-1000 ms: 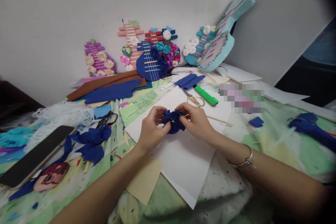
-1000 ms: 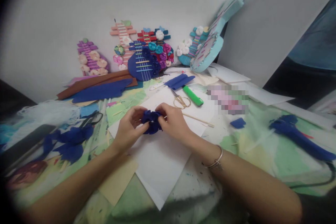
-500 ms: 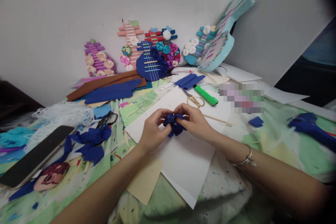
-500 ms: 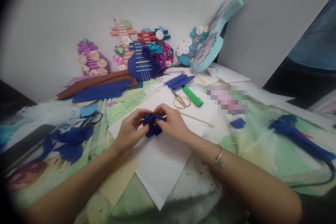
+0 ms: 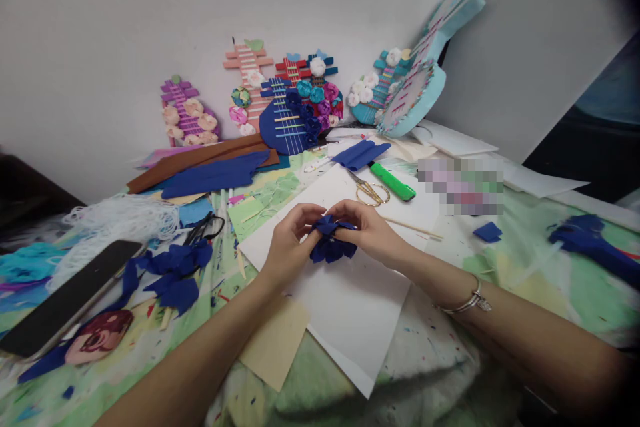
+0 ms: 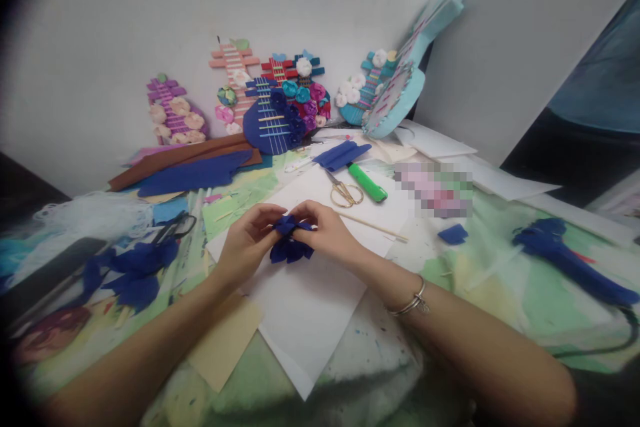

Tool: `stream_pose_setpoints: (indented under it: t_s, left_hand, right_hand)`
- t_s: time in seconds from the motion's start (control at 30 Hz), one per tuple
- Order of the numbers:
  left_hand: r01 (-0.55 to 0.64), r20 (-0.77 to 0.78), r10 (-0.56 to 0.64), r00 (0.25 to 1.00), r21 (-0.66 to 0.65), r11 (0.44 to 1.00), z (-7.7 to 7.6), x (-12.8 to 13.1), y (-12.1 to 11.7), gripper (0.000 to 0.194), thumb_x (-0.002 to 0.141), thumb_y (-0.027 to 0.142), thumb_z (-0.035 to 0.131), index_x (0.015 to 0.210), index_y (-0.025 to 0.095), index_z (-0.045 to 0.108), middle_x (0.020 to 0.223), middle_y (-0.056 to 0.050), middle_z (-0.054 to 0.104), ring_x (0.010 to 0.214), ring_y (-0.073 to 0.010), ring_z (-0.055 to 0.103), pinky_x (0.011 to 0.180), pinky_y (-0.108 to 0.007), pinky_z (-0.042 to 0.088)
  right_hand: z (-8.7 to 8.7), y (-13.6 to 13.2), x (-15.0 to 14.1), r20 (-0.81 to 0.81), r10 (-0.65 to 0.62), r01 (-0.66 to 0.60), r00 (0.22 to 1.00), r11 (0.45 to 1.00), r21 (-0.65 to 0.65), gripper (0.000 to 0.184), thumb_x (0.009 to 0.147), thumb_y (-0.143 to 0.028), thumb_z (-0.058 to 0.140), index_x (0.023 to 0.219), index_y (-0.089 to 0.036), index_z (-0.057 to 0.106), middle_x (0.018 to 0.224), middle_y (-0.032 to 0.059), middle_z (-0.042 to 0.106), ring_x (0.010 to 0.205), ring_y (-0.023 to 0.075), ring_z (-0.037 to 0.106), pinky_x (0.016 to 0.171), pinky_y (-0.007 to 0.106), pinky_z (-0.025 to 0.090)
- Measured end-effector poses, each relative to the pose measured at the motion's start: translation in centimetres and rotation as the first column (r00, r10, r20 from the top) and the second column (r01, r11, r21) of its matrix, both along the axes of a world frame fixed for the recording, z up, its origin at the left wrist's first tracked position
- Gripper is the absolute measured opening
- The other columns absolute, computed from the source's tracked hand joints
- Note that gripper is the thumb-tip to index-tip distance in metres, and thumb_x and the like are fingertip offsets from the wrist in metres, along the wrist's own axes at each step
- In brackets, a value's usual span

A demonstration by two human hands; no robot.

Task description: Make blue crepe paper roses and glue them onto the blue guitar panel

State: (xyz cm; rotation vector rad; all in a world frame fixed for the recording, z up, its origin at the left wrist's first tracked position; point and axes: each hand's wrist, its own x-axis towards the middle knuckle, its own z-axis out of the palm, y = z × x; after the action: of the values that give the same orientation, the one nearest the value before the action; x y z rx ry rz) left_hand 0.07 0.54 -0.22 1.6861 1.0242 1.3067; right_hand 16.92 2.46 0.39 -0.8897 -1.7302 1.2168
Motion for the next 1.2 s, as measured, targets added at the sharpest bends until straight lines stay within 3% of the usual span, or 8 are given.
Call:
stream_pose_setpoints:
  t_s: [0.53,0.63,0.77,1.0,1.07,1.2]
  left_hand:
    - [-0.066,0.011,0.066,0.998,-0.018,0.998,0.3,-0.1,-0.1,0.026,0.07,0.017,0.067,0.094,0.017,0.056,0.072,0.0,0.061,0.073,-0.0143,0.062,0.069,-0.027,0.05]
    - [-0.093,0.0,0.093,0.996,0.011,0.996,0.2,0.0,-0.2,0.026,0.068,0.014,0.064,0.093,0.017,0.057,0.07,0.002,0.059,0.069,-0.0125,0.06,0.067,-0.025,0.05]
    - [-0.136,-0.03,0.138,0.99,0.052,0.989,0.0,0.1,-0.3,0.026,0.066,0.009,0.06,0.09,0.018,0.058,0.069,0.003,0.055,0.067,-0.0113,0.058,0.066,-0.024,0.049]
    - [-0.298,-0.111,0.322,0.94,0.189,0.936,-0.2,0.4,-0.8,0.027,0.066,0.006,0.06,0.09,0.019,0.059,0.072,0.002,0.057,0.074,-0.0142,0.059,0.077,-0.03,0.049]
    - [-0.268,-0.117,0.297,0.948,0.216,0.939,-0.2,0.4,-0.8,0.025,0.069,0.008,0.059,0.091,0.019,0.058,0.078,0.0,0.059,0.077,-0.015,0.06,0.078,-0.032,0.051]
    - [-0.168,-0.1,0.193,0.976,0.222,0.961,-0.1,0.1,-0.6,0.021,0.074,0.011,0.058,0.093,0.019,0.059,0.088,-0.003,0.063,0.085,-0.016,0.063,0.08,-0.032,0.052]
  right_hand:
    - [0.0,0.0,0.1,0.103,-0.127,0.103,0.987,0.971,0.215,0.007,0.069,-0.013,0.059,0.075,-0.017,0.059,0.075,0.0004,0.063,0.072,0.0141,0.061,0.06,0.025,0.051]
    - [0.1,-0.3,0.1,0.162,-0.171,0.105,0.972,0.93,0.353,0.008,0.07,-0.01,0.057,0.074,-0.017,0.058,0.072,-0.0001,0.063,0.067,0.0125,0.059,0.06,0.024,0.049]
    - [-0.2,-0.5,0.1,0.268,-0.252,0.064,0.93,0.829,0.556,0.011,0.072,-0.008,0.053,0.075,-0.018,0.056,0.069,-0.0005,0.063,0.063,0.0115,0.056,0.06,0.023,0.043]
    - [-0.7,-1.0,-0.1,0.272,-0.396,0.06,0.877,0.653,0.755,0.008,0.08,-0.011,0.05,0.076,-0.018,0.051,0.07,0.0019,0.059,0.065,0.0139,0.053,0.059,0.023,0.037]
    - [-0.7,-1.1,-0.1,0.26,-0.404,0.075,0.877,0.649,0.757,0.007,0.081,-0.011,0.05,0.079,-0.018,0.05,0.072,0.002,0.059,0.067,0.014,0.054,0.061,0.023,0.038]
    - [-0.8,-0.7,0.2,0.257,-0.368,0.081,0.893,0.695,0.714,0.012,0.08,-0.01,0.052,0.089,-0.018,0.052,0.079,0.0018,0.062,0.071,0.0136,0.057,0.066,0.023,0.041]
